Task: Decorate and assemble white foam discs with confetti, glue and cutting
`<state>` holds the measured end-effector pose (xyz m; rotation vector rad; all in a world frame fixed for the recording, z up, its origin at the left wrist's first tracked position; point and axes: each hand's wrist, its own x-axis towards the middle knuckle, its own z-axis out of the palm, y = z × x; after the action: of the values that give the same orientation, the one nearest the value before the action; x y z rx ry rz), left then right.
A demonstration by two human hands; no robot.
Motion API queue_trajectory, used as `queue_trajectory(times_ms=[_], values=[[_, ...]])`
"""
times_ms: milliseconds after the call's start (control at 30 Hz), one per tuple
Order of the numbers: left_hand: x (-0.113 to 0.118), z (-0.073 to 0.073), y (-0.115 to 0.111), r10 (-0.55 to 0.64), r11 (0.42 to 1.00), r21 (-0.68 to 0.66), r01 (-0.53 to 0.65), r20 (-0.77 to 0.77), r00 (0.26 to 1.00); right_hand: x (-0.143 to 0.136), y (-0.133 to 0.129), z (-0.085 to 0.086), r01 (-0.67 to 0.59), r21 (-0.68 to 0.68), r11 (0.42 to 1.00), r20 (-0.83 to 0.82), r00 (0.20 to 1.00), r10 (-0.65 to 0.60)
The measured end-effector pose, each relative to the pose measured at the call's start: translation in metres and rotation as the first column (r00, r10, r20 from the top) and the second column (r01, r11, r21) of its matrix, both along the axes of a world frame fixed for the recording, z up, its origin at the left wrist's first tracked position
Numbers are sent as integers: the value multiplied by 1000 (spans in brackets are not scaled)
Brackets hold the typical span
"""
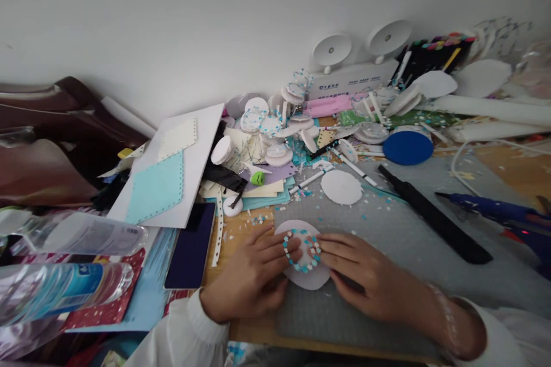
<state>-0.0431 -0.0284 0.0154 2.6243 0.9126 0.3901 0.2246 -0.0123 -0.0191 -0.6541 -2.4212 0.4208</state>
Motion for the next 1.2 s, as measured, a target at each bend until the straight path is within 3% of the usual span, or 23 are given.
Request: queue_trajectory(times_ms=[167,333,433,567,667,767,900,1033,1200], values=[[0,-3,5,25,999,29,-28,93,995,0,1,-5,6,-107,994,-64,998,-13],[0,-7,5,62,996,64,-67,89,994,2,8,-5,116,-350,929,-212,957,-199],[2,-6,4,120,989,72,-129,121,985,5,11,-5,125,-430,894,-258,932,-254],[7,-1,1,224,974,-10,-227,192,956,4,8,-7,91,-371,924,-204,963,-177],[12,2,-1,355,935,-94,-342,296,887,2,5,-11,67,-307,949,-122,987,-109],[17,3,-2,423,906,-152,-395,358,833,3,6,-14,109,-308,945,-123,981,-153],[22,9,-5,435,900,-208,-384,358,826,7,8,-12,167,-327,930,-173,957,-233],[26,22,-13,394,917,-90,-387,344,852,10,6,-10,189,-325,927,-239,932,-274],[34,31,-18,354,931,30,-365,177,918,10,3,-6,110,-313,943,-321,923,-214]])
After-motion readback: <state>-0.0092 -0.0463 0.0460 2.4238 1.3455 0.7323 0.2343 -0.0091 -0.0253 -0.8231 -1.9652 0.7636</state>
